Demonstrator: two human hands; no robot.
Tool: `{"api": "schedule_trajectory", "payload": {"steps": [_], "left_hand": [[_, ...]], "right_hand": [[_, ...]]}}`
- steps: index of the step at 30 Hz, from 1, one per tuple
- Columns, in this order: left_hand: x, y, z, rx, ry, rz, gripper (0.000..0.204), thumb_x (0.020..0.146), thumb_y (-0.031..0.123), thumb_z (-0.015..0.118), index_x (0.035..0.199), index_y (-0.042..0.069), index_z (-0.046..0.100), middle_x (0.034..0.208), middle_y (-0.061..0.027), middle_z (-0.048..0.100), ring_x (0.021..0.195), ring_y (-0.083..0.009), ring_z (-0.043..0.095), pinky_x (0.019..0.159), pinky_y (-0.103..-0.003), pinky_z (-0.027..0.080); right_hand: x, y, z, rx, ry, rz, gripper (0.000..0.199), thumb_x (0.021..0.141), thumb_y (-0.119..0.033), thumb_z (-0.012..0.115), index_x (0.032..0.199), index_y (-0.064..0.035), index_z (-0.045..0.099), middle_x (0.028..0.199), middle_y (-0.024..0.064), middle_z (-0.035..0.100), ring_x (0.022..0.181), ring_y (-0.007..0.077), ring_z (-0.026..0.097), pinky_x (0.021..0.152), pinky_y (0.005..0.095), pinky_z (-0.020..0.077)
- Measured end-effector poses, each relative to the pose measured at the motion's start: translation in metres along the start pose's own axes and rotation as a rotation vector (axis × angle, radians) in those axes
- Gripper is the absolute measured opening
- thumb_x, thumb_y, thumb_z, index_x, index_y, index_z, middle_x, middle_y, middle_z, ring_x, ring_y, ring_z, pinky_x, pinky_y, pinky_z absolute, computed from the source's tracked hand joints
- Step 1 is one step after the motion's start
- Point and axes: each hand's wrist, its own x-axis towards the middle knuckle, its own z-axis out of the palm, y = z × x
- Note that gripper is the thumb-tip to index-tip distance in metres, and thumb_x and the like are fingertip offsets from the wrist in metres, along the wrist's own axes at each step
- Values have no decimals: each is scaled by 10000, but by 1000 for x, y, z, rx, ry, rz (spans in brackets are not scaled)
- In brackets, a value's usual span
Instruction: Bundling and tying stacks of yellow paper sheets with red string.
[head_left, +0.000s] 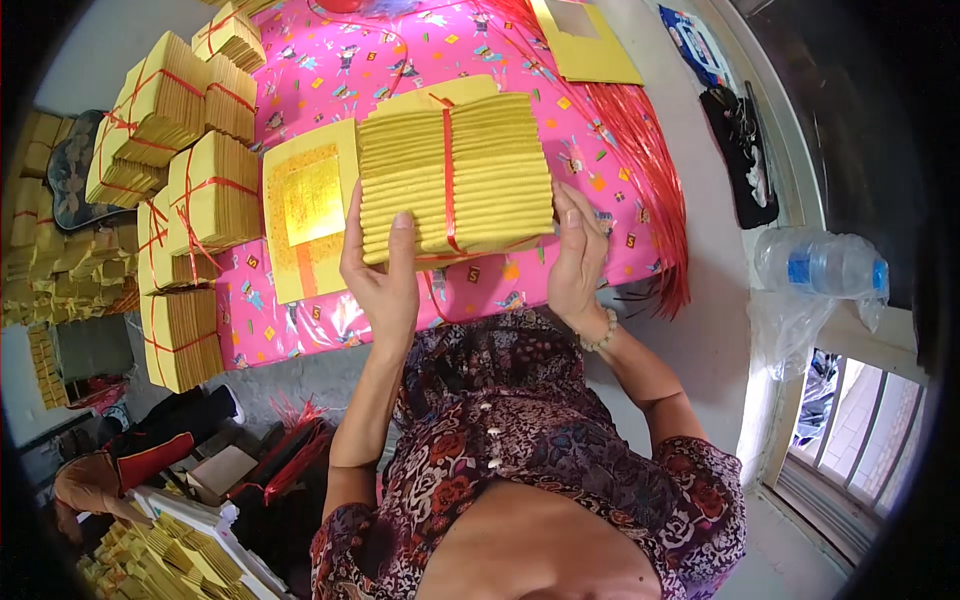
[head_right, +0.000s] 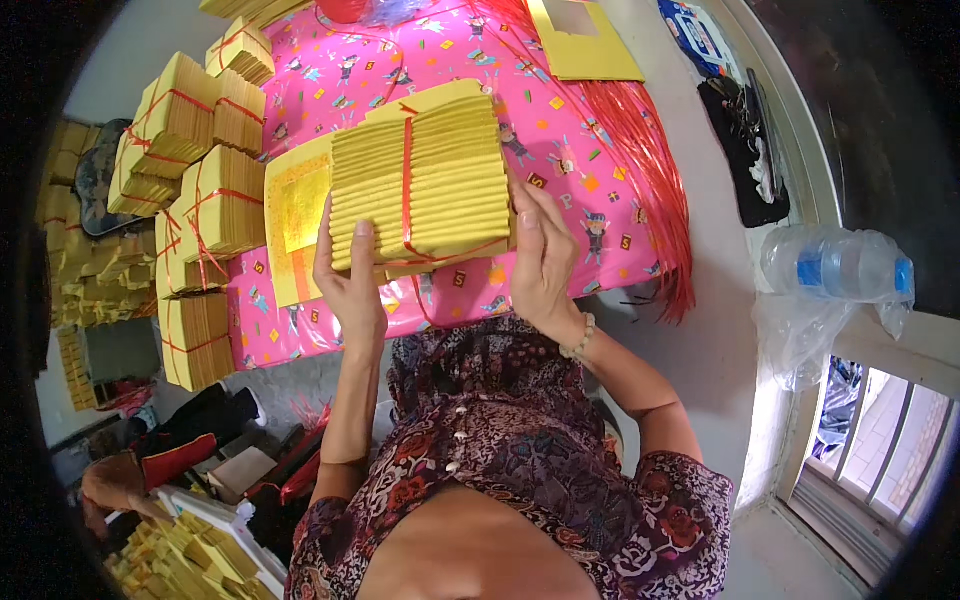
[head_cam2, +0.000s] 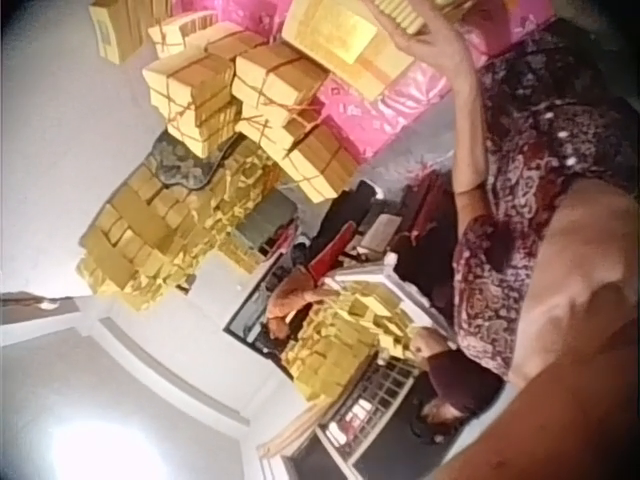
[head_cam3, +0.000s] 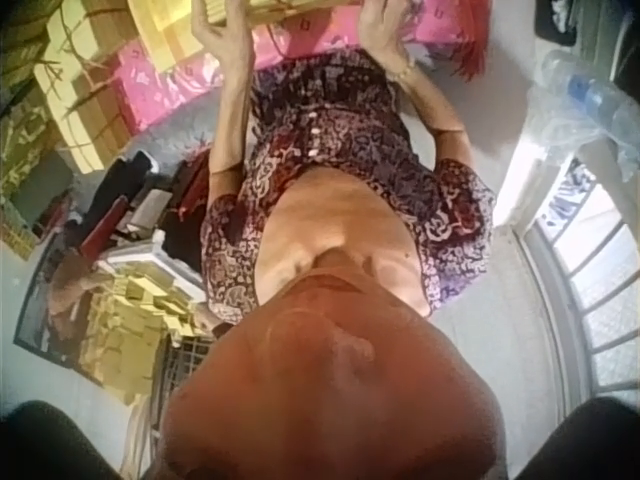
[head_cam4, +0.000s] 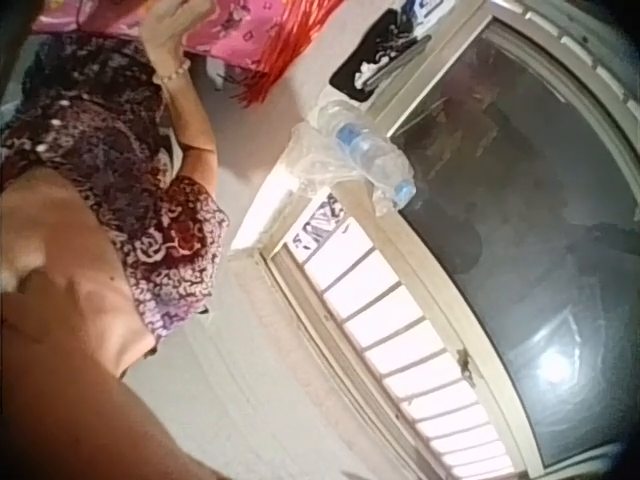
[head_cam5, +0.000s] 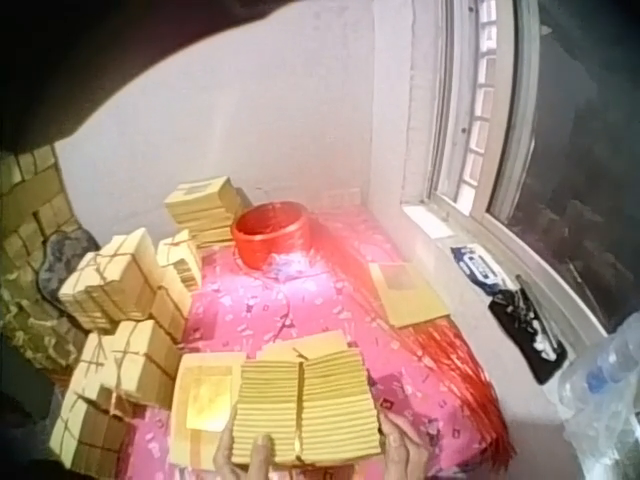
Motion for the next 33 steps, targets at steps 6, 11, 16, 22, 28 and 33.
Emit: {"api": "schedule_trajectory", "payload": {"steps": [6, 11, 16, 22, 28, 33], "left_hand": [[0, -5, -1, -47, -8, -21, 505, 941, 177, 539, 1371, -36, 382, 1328, -147, 480, 1192, -182, 466, 997, -308, 374], [-4, -11, -2, -73, 18, -6, 469, 969, 188, 472, 1383, -11, 379, 1329, -134, 485, 1188, -175, 472, 994, -297, 375], [-9, -6, 0, -103, 33, -120, 452, 997, 221, 389, 1392, 1, 365, 1268, -109, 530, 1129, -136, 500, 939, -267, 404], [-6, -21, -4, -115, 63, -15, 451, 998, 197, 400, 1405, 7, 356, 1120, -58, 567, 923, -68, 499, 845, -222, 399], [-11, -19, -3, -40, 67, 18, 436, 1005, 191, 374, 1402, 12, 362, 1030, -58, 593, 846, -58, 474, 742, -218, 377], [-15, -15, -7, 49, -1, -69, 450, 1000, 186, 395, 1411, 10, 344, 1107, -79, 579, 902, -80, 503, 792, -227, 403]], "right_hand": [[-1, 4, -4, -82, -14, -95, 493, 974, -281, 365, 1306, 76, 444, 1252, 232, 510, 1169, 311, 497, 989, 373, 370], [-1, 1, -7, -128, -105, -186, 523, 919, -226, 518, 1333, 72, 405, 1260, 240, 493, 1168, 324, 500, 968, 376, 396], [-3, -1, -5, -192, -86, -184, 535, 888, -190, 576, 1328, 67, 412, 1239, 244, 501, 1164, 336, 505, 957, 387, 409], [0, 1, -7, -191, -94, -187, 546, 884, -211, 592, 1323, 63, 419, 1238, 234, 502, 1136, 331, 525, 934, 379, 428], [-5, -5, -2, -275, -82, -167, 545, 904, -245, 572, 1328, 61, 420, 1243, 230, 500, 1124, 321, 537, 910, 367, 446], [-7, -11, -5, -255, -90, -137, 543, 908, -247, 574, 1330, 59, 423, 1229, 226, 514, 1112, 319, 546, 908, 367, 449]]}}
